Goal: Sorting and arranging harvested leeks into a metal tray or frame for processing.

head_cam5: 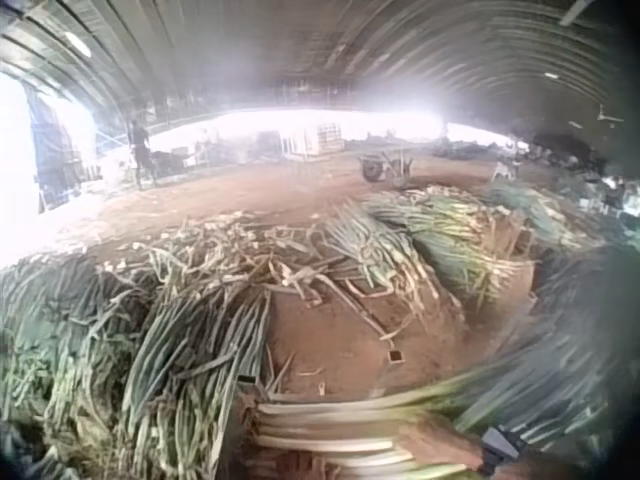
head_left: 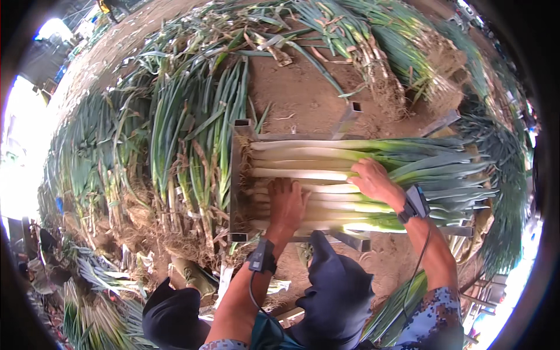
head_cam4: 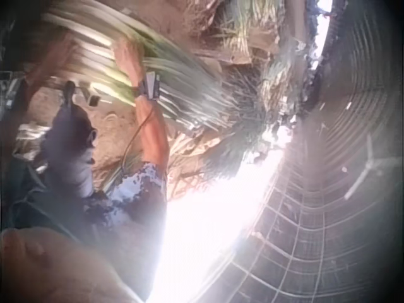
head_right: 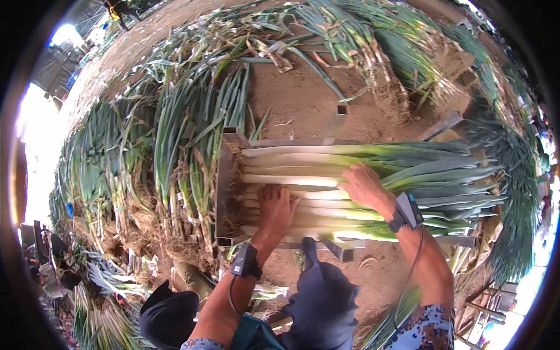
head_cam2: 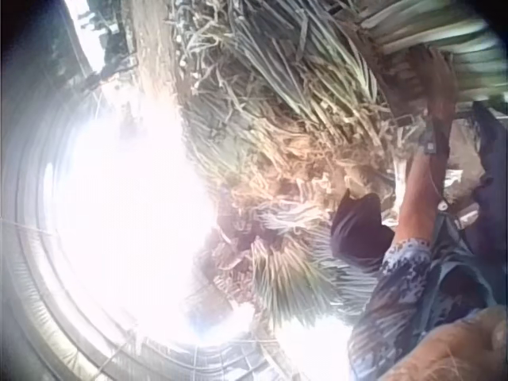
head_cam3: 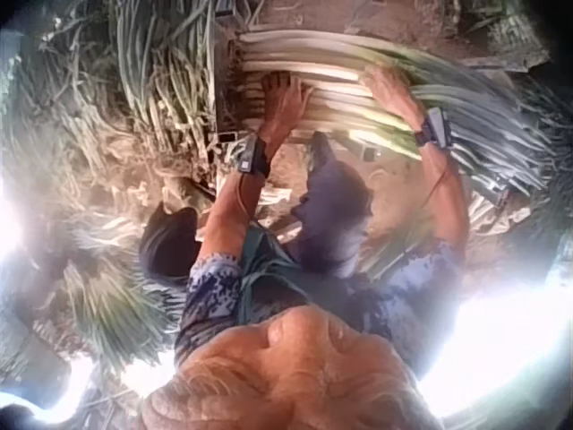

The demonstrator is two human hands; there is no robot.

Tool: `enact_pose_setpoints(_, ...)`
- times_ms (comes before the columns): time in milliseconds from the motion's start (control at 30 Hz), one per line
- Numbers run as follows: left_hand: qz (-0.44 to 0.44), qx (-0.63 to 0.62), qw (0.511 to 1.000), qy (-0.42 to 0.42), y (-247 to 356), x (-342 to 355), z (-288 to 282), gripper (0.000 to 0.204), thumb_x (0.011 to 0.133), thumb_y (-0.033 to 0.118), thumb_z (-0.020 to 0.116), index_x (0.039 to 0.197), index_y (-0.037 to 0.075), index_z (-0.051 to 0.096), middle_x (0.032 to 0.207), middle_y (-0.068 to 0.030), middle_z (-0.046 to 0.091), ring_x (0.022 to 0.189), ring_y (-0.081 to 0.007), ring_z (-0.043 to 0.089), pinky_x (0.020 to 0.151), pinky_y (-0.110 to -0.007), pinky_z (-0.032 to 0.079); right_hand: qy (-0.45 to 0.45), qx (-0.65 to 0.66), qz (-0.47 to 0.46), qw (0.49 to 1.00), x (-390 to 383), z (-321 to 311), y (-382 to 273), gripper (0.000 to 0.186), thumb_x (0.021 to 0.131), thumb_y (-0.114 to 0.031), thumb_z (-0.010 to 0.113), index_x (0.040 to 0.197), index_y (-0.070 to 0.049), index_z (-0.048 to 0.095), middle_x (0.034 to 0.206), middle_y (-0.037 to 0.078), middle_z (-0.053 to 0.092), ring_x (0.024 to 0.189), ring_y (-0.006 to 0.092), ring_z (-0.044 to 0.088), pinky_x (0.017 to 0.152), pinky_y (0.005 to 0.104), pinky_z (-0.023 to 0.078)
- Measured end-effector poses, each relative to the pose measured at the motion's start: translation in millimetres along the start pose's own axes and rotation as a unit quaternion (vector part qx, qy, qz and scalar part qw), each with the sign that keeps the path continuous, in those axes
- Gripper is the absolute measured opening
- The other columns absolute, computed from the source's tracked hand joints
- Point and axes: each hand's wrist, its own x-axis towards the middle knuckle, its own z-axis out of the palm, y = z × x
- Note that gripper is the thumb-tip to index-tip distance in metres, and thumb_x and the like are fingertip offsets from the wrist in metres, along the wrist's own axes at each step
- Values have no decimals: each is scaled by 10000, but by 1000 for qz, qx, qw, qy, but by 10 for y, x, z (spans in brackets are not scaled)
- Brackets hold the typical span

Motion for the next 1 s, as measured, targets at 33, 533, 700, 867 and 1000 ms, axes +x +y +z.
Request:
enact_pose_setpoints(33,-2,-7,1000,-6,-3,4,8,342,916,347,690,998,22,622,1119,-230,595,1116,-421,518,1055,-605,342,33,6,-3,999,-39,37,-36,441,895,-330,715,1159,22,687,1099,273,672,1094,444,625,949,490,502)
enact_pose_setpoints(533,43,-19,992,115,6,12,-116,437,892,234,738,1219,-9,580,1263,-226,540,1204,-439,485,1066,-585,364,138,62,-46,987,-81,492,38,443,827,-349,790,1057,5,655,1060,239,675,1030,444,625,890,503,509)
enact_pose_setpoints(700,24,19,999,39,-12,112,-64,403,899,258,705,1195,11,588,1223,-204,550,1204,-403,480,1107,-565,313,176,61,-60,981,-63,301,36,384,841,-290,778,1059,-2,646,1052,219,654,1026,415,617,887,498,498)
enact_pose_setpoints(867,9,4,1000,28,6,88,-44,416,897,264,711,1201,11,582,1205,-193,546,1204,-397,470,1103,-564,312,268,-86,-35,959,243,142,23,264,824,-196,765,986,-35,634,1030,171,611,1037,377,574,889,487,473)
enact_pose_setpoints(1000,9,-3,999,35,-5,82,-64,404,899,274,713,1178,12,581,1199,-191,528,1196,-391,462,1097,-562,311,224,-91,-50,969,290,180,27,284,807,-152,779,1001,-23,618,1046,166,594,1056,376,555,906,479,460)
